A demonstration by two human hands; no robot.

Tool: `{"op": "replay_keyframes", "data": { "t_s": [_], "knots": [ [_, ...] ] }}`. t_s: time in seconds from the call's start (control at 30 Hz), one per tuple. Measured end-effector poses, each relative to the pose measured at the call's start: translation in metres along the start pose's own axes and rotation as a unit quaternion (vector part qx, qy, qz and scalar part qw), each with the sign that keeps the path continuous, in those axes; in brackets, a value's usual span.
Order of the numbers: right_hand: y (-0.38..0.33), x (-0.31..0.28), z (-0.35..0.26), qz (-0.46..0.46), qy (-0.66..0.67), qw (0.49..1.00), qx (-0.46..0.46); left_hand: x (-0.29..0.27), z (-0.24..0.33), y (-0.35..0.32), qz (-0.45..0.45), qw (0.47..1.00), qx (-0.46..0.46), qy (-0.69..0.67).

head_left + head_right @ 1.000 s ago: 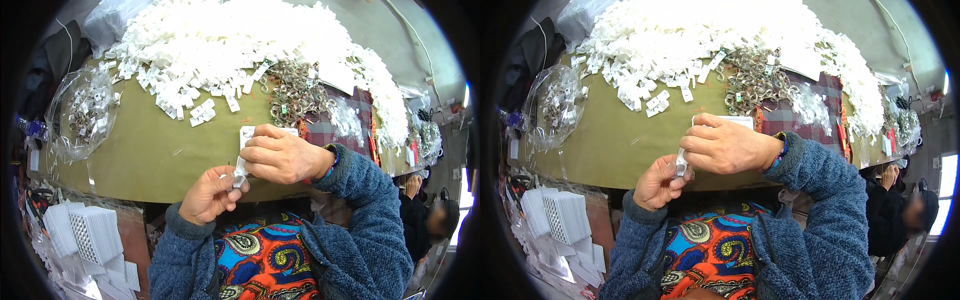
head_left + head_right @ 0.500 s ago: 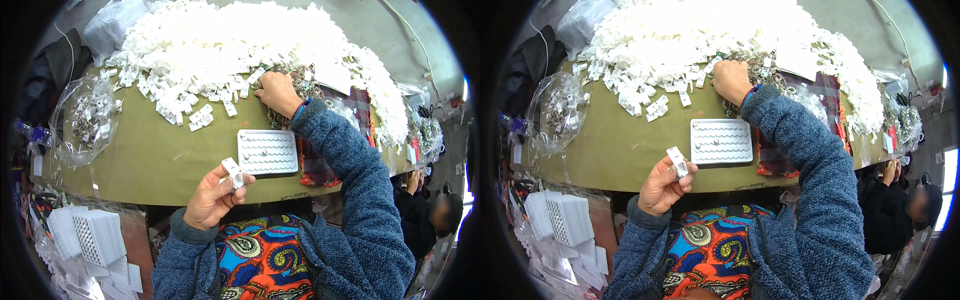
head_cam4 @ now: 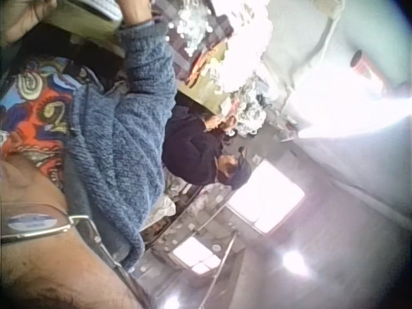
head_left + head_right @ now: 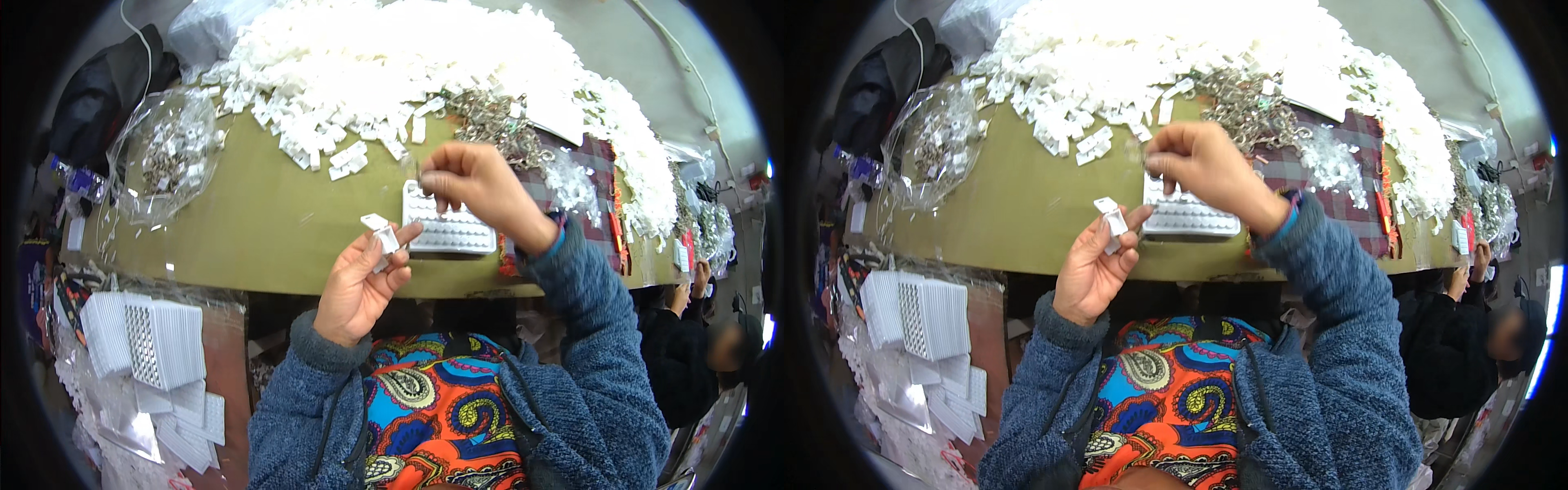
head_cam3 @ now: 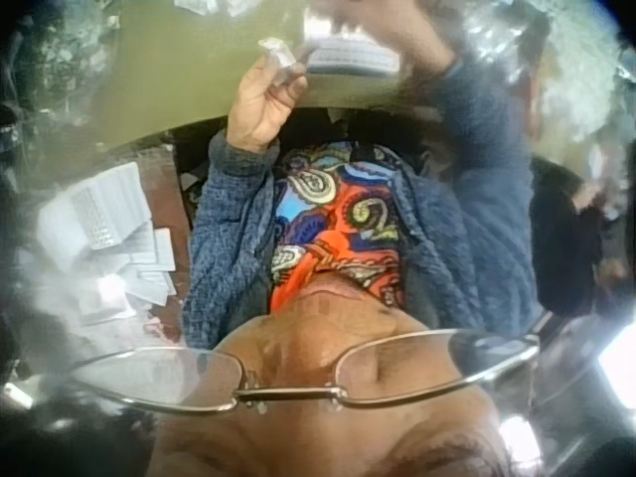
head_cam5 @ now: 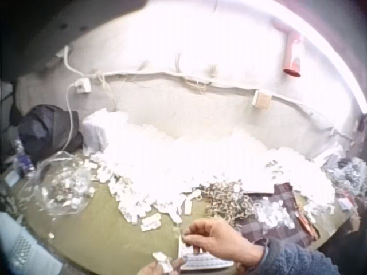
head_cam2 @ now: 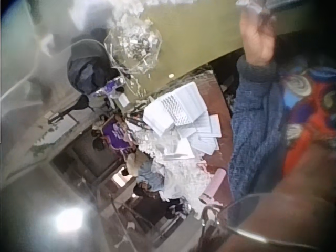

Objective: The person assembles small keychains by hand at a workbench. They pick white plastic tags and metal rings, attach the rings to the tags, and place the finished units into a white tray. The process is repeated continuously throughout the clip.

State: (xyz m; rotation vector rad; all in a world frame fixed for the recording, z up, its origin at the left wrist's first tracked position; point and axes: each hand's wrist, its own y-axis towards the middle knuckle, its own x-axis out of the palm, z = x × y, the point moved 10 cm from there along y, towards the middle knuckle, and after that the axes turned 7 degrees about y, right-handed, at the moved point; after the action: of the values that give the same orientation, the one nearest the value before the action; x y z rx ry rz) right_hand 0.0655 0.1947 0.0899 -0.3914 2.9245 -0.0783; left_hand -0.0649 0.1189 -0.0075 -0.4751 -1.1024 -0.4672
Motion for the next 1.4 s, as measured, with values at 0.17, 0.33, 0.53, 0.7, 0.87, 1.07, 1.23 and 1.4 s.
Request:
{"op": "replay_keyframes", "data": {
  "t_s": [0.17, 0.33, 0.53, 0.7, 0.87, 1.07, 1.23, 1.4],
  "knots": [
    [-0.067, 0.041, 0.027, 0.001, 0.070, 0.997, 0.033, -0.002, -0.002, -0.013, 0.005, 0.999, 0.015, 0.046],
    [-0.096, 0.055, 0.057, -0.017, 0.177, 0.979, 0.103, 0.013, -0.006, -0.021, -0.046, 0.997, 0.034, 0.050],
    [-0.100, 0.027, 0.031, 0.087, 0.078, 0.991, -0.068, 0.013, -0.006, -0.024, 0.009, 0.986, 0.063, 0.157],
    [-0.106, 0.029, 0.003, 0.129, -0.010, 0.978, -0.162, 0.027, 0.005, -0.034, 0.095, 0.902, 0.182, 0.379],
    [-0.104, 0.030, 0.010, 0.178, 0.028, 0.970, -0.166, 0.042, 0.006, -0.038, 0.095, 0.848, 0.228, 0.468],
    [-0.110, 0.022, 0.015, 0.199, 0.049, 0.959, -0.198, 0.035, 0.007, -0.029, 0.127, 0.875, 0.229, 0.408],
    [-0.108, 0.026, 0.012, 0.196, -0.033, 0.956, -0.214, 0.036, -0.001, -0.028, 0.122, 0.866, 0.215, 0.435],
    [-0.111, 0.020, 0.017, 0.203, -0.014, 0.954, -0.221, 0.042, -0.003, -0.029, 0.095, 0.841, 0.213, 0.488]
  ]
}}
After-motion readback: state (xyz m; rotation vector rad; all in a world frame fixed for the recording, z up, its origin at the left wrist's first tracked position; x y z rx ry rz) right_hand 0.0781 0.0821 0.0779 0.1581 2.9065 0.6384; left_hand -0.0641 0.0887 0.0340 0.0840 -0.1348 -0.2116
